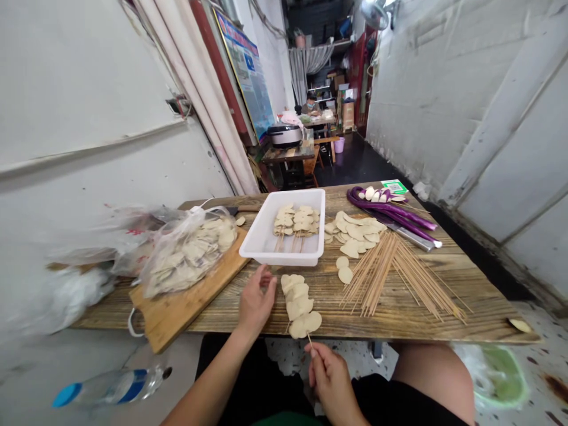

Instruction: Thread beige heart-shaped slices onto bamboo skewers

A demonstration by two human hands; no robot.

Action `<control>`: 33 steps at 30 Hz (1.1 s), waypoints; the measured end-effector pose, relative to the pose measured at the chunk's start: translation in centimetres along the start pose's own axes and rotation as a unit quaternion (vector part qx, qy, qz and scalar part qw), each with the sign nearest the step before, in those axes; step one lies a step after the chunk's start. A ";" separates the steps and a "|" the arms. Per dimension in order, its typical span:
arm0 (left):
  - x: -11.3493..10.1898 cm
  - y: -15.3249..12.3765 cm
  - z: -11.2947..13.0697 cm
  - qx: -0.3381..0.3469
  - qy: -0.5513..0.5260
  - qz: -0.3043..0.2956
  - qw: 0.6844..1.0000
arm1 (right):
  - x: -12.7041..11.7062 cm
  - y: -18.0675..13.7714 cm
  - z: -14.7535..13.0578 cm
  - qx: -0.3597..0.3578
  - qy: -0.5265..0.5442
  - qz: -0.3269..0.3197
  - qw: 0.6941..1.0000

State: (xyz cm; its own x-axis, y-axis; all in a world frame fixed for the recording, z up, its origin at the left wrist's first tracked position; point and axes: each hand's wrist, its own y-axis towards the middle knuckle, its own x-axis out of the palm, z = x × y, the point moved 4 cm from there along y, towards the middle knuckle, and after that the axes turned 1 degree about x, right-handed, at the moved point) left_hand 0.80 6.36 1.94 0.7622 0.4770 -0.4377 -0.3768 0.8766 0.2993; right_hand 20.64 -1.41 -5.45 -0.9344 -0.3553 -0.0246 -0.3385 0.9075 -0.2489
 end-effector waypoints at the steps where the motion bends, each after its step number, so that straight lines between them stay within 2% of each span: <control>1: 0.0 -0.2 0.8 0.098 0.073 -0.009 0.992 | 0.1 0.1 0.1 0.011 0.013 -0.003 1.000; 3: 0.8 -1.1 1.9 0.258 0.174 -0.106 0.944 | 0.2 0.3 0.1 0.033 0.038 -0.009 0.999; 4: 1.3 -1.7 2.1 0.307 0.210 -0.168 0.913 | 0.2 0.4 0.1 0.043 0.047 -0.013 0.998; 5: 1.7 -2.2 2.1 0.335 0.240 -0.217 0.885 | 0.2 0.5 0.1 0.053 0.054 -0.017 0.997; 7: 2.2 -2.8 1.7 0.343 0.292 -0.263 0.853 | 0.3 0.6 0.0 0.071 0.061 -0.023 0.995; 12: 2.6 -3.1 0.5 0.316 0.330 -0.282 0.844 | 0.6 0.8 -0.4 0.099 0.067 -0.029 0.992; 18: 2.7 -2.8 0.0 0.300 0.304 -0.289 0.857 | 1.1 1.1 -1.1 0.106 0.062 -0.021 0.992; 21: 2.5 -2.9 0.3 0.297 0.300 -0.286 0.860 | 1.1 1.1 -1.5 0.104 0.058 -0.021 0.993; 24: 1.7 -3.7 1.2 0.307 0.305 -0.255 0.865 | 0.7 1.0 -1.7 0.097 0.052 -0.026 0.994; 29: 1.1 -6.8 2.2 0.363 0.312 -0.271 0.835 | 0.0 0.0 -1.3 0.076 0.035 -0.029 0.996; 33: 1.3 -7.8 1.7 0.370 0.327 -0.281 0.823 | -0.5 -0.9 -1.5 0.009 -0.019 -0.002 1.000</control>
State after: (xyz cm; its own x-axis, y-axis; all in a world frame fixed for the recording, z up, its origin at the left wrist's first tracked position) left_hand 5.66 0.02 0.47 0.1683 0.1529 -0.9738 0.5474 0.8071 0.2213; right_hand 21.25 -1.68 -3.73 -0.9283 -0.3669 -0.0600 -0.3395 0.9024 -0.2656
